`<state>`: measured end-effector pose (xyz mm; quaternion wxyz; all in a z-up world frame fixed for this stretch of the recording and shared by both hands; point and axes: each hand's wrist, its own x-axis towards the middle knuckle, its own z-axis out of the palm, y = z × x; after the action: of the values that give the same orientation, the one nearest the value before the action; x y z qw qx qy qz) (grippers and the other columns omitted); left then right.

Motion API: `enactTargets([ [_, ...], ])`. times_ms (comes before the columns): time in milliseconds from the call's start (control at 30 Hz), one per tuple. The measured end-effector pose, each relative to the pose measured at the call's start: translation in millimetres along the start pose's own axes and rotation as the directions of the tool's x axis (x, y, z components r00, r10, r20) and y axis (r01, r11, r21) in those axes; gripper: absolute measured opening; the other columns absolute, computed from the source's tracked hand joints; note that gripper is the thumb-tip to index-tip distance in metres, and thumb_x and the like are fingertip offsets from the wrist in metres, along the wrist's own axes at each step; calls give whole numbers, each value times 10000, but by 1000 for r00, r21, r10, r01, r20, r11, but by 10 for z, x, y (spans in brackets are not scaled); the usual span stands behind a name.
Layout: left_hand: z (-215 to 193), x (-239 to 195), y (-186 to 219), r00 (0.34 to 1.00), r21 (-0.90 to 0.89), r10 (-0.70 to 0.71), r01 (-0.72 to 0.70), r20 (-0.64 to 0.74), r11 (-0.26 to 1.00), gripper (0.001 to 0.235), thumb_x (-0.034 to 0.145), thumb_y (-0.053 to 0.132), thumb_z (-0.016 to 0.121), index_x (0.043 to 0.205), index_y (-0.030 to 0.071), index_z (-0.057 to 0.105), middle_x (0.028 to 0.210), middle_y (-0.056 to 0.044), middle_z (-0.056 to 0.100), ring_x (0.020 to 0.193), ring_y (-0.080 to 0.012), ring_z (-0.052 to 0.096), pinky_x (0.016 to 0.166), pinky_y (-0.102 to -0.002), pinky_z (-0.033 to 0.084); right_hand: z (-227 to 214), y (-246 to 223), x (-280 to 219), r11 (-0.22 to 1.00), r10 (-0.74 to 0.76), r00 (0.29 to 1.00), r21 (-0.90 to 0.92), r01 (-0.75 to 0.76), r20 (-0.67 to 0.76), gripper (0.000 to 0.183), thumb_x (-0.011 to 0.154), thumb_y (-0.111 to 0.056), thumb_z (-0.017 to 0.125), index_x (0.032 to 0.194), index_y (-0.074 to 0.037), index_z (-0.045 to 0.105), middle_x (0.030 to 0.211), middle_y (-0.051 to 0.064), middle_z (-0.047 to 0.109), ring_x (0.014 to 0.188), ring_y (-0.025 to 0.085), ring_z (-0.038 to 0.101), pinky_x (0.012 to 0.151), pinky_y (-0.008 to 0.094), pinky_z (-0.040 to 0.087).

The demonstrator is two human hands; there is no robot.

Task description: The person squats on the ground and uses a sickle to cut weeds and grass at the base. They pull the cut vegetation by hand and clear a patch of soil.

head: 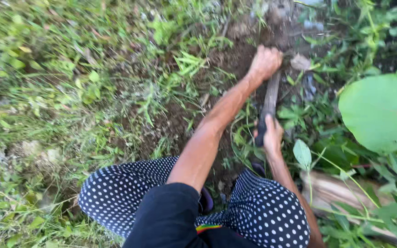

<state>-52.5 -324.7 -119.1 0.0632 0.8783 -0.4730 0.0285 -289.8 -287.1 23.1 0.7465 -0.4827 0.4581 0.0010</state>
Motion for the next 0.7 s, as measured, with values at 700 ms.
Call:
enactTargets([
  [700, -1781, -1312, -1383, 951, -46, -278, 286, 134, 957, 634, 733, 54, 648, 1359, 88, 554, 1282, -135, 606, 986, -241, 587, 820, -452, 397, 67, 77, 4, 926, 261, 912, -349, -144, 316, 374, 1026, -378, 544, 1098, -16, 609, 765, 64, 683, 439, 128, 534, 358, 291, 462],
])
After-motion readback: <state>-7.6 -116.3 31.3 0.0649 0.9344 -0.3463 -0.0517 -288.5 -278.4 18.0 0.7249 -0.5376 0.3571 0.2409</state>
